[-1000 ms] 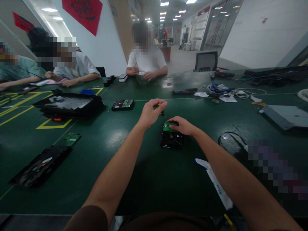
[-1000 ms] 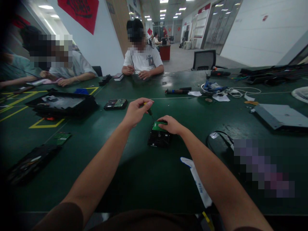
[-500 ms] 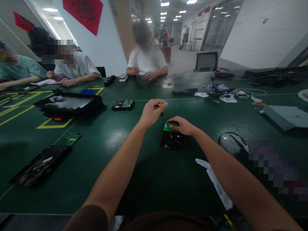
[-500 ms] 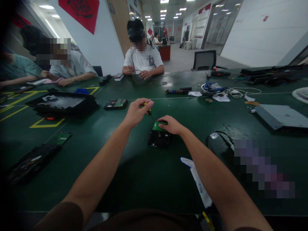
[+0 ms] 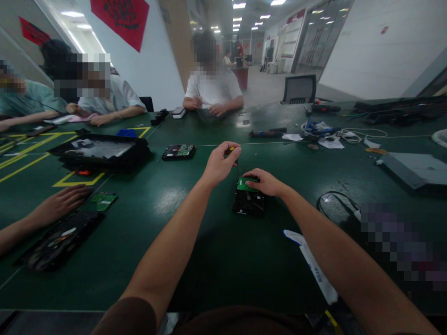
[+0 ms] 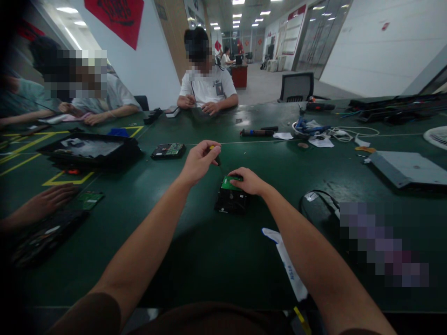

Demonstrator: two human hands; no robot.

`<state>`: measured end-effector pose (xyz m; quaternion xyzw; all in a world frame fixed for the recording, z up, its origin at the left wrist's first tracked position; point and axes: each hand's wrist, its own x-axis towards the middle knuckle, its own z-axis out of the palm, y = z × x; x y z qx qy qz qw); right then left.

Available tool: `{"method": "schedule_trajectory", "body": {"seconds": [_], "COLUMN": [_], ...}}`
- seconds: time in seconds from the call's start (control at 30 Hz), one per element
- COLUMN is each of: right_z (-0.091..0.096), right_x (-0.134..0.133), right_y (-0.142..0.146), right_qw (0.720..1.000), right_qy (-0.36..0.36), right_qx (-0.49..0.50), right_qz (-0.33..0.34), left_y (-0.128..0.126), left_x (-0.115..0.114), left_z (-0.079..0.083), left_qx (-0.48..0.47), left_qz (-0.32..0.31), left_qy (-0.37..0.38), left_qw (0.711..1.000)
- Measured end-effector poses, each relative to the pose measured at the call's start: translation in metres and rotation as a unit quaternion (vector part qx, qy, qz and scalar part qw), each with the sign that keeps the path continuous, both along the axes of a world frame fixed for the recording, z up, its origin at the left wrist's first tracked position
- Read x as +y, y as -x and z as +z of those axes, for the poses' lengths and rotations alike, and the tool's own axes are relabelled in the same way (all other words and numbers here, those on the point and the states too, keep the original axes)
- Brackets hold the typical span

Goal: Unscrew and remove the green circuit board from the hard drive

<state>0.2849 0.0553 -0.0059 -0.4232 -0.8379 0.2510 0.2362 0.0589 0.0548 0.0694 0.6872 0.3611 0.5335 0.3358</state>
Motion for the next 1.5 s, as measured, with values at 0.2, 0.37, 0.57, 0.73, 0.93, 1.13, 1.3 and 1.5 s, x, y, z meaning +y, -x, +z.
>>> {"method": "schedule_trajectory", "body": {"seconds": [0.2, 0.37, 0.57, 0.73, 0.93, 1.13, 1.3, 1.5], "right_z": [0.0006, 0.0025, 0.0003, -0.001, 0.001, 0.0003, -0.0026, -0.0047], "right_x": [0.0003, -0.0016, -0.0005, 0.0012, 0.0001, -0.0003, 0.0017, 0.0031], "right_y": [0.001, 0.0016, 0.0016, 0.0012, 0.0008, 0.0014, 0.0005, -0.0007], "right_qw": [1.0, 1.0, 1.0, 0.999, 1.0, 1.0, 1.0, 1.0], "right_qy": [-0.012, -0.012, -0.015, -0.025, -0.014, -0.009, -0.021, -0.019], "right_qx": [0.007, 0.01, 0.014, 0.011, 0.012, 0.01, 0.006, 0.001], "right_qz": [0.015, 0.007, 0.013, 0.017, 0.015, 0.005, 0.016, 0.012], "left_y": [0.0048, 0.001, -0.0007, 0.0039, -0.0008, -0.0034, 0.0019, 0.0009], "left_x": [-0.0035, -0.0023, -0.0011, -0.0047, -0.0059, -0.0042, -0.0045, -0.0076], "left_z": [0.0046, 0.0025, 0.0007, 0.0059, 0.0064, 0.0045, 0.0061, 0.009], "left_qx": [0.08, 0.003, -0.005, 0.067, -0.024, -0.047, 0.053, 0.023], "left_qz": [0.063, -0.006, -0.022, 0.029, -0.027, -0.038, 0.009, -0.01], "left_qy": [-0.058, 0.007, 0.009, -0.06, 0.032, 0.044, -0.043, 0.001], "left_qw": [0.993, 1.0, 1.0, 0.996, 0.999, 0.997, 0.998, 1.0]}}
